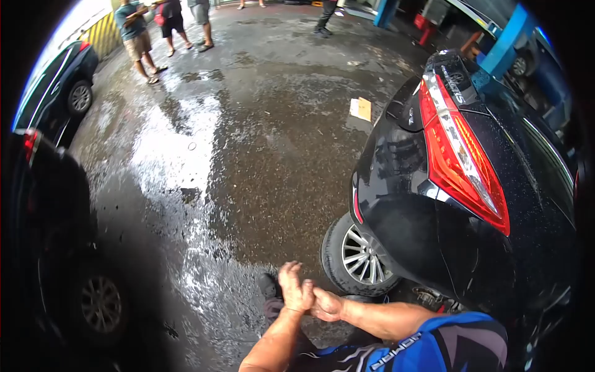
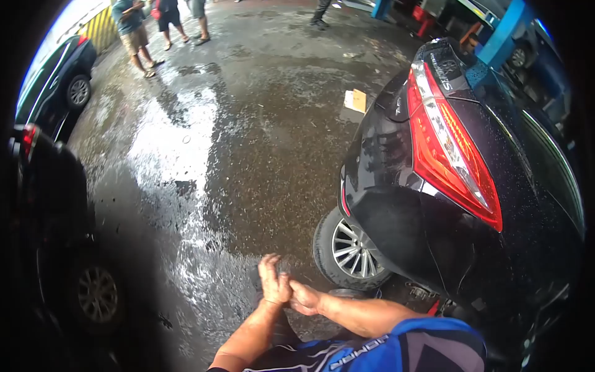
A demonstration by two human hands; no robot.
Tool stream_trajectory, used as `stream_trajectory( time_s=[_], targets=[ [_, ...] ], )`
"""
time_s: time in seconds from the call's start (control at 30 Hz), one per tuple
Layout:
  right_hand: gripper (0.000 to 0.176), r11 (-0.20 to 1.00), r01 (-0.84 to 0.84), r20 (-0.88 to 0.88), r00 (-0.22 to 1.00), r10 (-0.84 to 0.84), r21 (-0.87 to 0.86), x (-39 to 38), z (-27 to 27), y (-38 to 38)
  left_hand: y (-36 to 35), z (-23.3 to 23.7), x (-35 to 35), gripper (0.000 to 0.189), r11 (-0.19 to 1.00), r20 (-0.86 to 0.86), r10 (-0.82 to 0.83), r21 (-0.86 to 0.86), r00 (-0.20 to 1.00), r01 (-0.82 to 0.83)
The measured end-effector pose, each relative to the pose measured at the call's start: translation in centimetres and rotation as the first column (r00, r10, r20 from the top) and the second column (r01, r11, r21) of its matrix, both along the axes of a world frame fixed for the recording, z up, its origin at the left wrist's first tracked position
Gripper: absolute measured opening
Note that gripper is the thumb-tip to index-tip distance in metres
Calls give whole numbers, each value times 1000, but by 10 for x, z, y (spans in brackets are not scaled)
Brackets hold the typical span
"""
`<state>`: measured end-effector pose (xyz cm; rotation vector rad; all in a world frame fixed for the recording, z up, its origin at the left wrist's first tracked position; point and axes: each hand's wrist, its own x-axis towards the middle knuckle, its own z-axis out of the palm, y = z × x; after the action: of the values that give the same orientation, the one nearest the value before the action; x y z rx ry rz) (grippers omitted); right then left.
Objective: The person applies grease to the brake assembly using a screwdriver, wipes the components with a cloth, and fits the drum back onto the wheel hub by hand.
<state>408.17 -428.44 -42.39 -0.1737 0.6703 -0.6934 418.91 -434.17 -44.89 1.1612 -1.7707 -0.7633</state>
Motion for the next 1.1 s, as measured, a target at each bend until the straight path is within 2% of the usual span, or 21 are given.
stream_trajectory(
  time_s=[0.03, 0.1, 0.13, 0.17, 0.2, 0.23, 0.3, 0.33, 0.37, 0.4, 0.5, 0.57, 0.63, 0.7, 0.77, 0.83, 0.9, 0.97, 1.03, 1.1],
  targets=[
    [75, 999, -48, 25, 999, 49, -26, 17, 2, -28, -26, 11, 23, 57, 1000, 62, 14, -23, 998, -13],
    [77, 988, -149, 93, 984, 152, -35, 47, 22, -82, -72, 33, 68, 58, 991, 76, 131, 5, 988, -132],
    [79, 962, -249, 12, 968, 252, -115, 54, 42, -109, -89, 35, 93, 58, 984, 86, 172, 18, 981, -175],
    [72, 954, -287, -23, 958, 286, -81, 67, 39, -134, -110, 41, 110, 59, 975, 90, 217, 23, 972, -220],
    [67, 911, -316, -88, 949, 304, -263, 68, 40, -150, -128, 47, 123, 59, 972, 109, 225, 42, 968, -231],
    [62, 831, -350, -162, 937, 311, -433, 60, 71, -181, -147, 58, 131, 59, 967, 126, 238, 61, 963, -247],
    [49, 766, -373, -302, 922, 243, -524, 46, 87, -221, -186, 57, 145, 47, 962, 292, 210, 107, 933, -250],
    [42, 679, -454, -397, 882, 252, -577, 29, 96, -246, -207, 62, 143, 45, 948, 338, 185, 186, 923, -258],
    [39, 716, -477, -549, 821, 156, -510, 14, 105, -261, -228, 64, 138, 43, 927, 382, 156, 262, 911, -269],
    [36, 758, -451, -623, 779, 77, -471, -4, 103, -278, -249, 69, 131, 41, 926, 438, 114, 278, 892, -255],
    [29, 835, -327, -784, 593, -183, -442, -76, 45, -325, -316, 60, 105, 36, 928, 459, -31, 343, 888, -144],
    [22, 913, -96, -816, 492, -303, -397, -137, 5, -357, -364, 52, 80, 31, 932, 448, -91, 353, 889, -83],
    [13, 945, 58, -916, 232, -327, -322, -194, -43, -400, -414, 40, 55, 27, 927, 437, -134, 373, 889, -44],
    [8, 954, 103, -958, 40, -285, -280, -245, -101, -446, -462, 16, 36, 23, 911, 494, -144, 404, 858, -79],
    [8, 972, 84, -976, -45, -214, -218, -283, -142, -483, -506, -1, 8, 22, 852, 568, -124, 482, 814, -206],
    [12, 974, 171, -987, 22, -157, -151, -307, -151, -513, -555, -20, -30, 23, 882, 651, -258, 460, 714, -101],
    [15, 964, 233, -979, 125, -159, -127, -325, -145, -537, -605, -28, -89, 22, 870, 627, -388, 491, 676, 45],
    [18, 966, 232, -969, 191, -159, -113, -343, -136, -557, -658, -45, -157, 20, 851, 627, -460, 514, 629, 110],
    [19, 962, 268, -968, 223, -115, -53, -357, -131, -576, -711, -69, -228, 21, 809, 591, -556, 548, 585, 214],
    [22, 920, 383, -964, 204, -171, -82, -372, -150, -591, -764, -112, -299, 23, 797, 605, -600, 505, 524, 331]
  ],
)
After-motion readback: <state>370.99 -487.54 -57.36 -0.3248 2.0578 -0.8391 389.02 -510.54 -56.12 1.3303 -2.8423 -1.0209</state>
